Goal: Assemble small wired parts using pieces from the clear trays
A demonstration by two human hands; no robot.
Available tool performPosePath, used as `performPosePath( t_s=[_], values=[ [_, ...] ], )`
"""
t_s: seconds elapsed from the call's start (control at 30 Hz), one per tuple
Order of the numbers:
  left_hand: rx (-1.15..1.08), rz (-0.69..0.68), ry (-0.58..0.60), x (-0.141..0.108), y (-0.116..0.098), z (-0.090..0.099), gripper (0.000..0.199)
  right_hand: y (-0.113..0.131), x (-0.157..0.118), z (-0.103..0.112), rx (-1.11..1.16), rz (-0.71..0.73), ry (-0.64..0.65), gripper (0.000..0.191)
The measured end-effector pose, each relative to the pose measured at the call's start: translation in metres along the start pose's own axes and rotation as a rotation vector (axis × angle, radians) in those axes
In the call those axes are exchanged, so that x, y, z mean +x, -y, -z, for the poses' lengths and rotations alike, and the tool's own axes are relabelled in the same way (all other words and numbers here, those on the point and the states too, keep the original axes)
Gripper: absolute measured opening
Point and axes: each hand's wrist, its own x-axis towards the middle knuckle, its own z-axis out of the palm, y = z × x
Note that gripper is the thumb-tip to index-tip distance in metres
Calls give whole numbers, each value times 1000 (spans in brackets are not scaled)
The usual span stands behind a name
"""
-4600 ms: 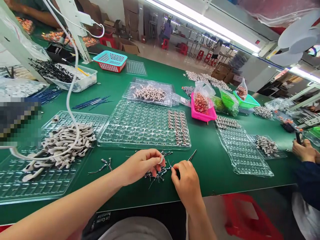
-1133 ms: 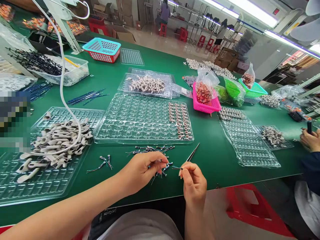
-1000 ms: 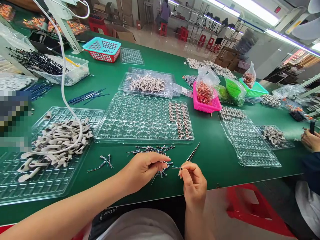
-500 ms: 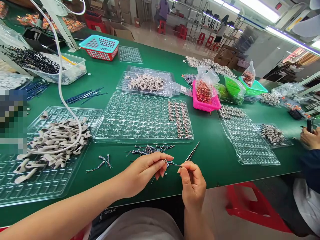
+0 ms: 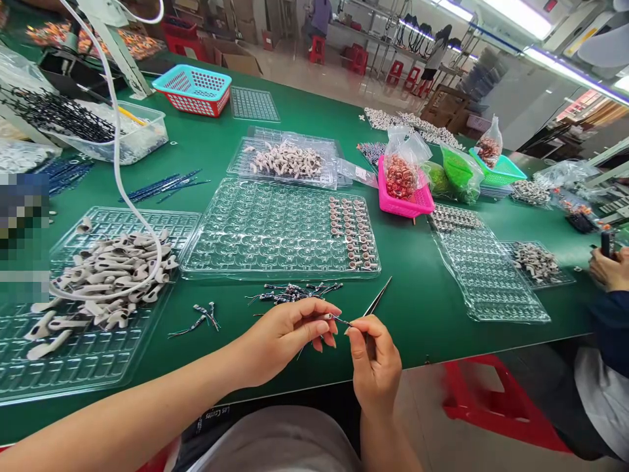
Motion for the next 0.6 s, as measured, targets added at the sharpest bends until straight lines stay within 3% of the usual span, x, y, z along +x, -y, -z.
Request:
performPosePath(
  t_s=[0.4,0.6],
  values=[
    [-28,-20,-57,1,-3,-1,27,2,2,1,-26,38,43,11],
    [44,-37,-94,0,-1,-2,15,2,3,1,14,32,72,11]
  ],
)
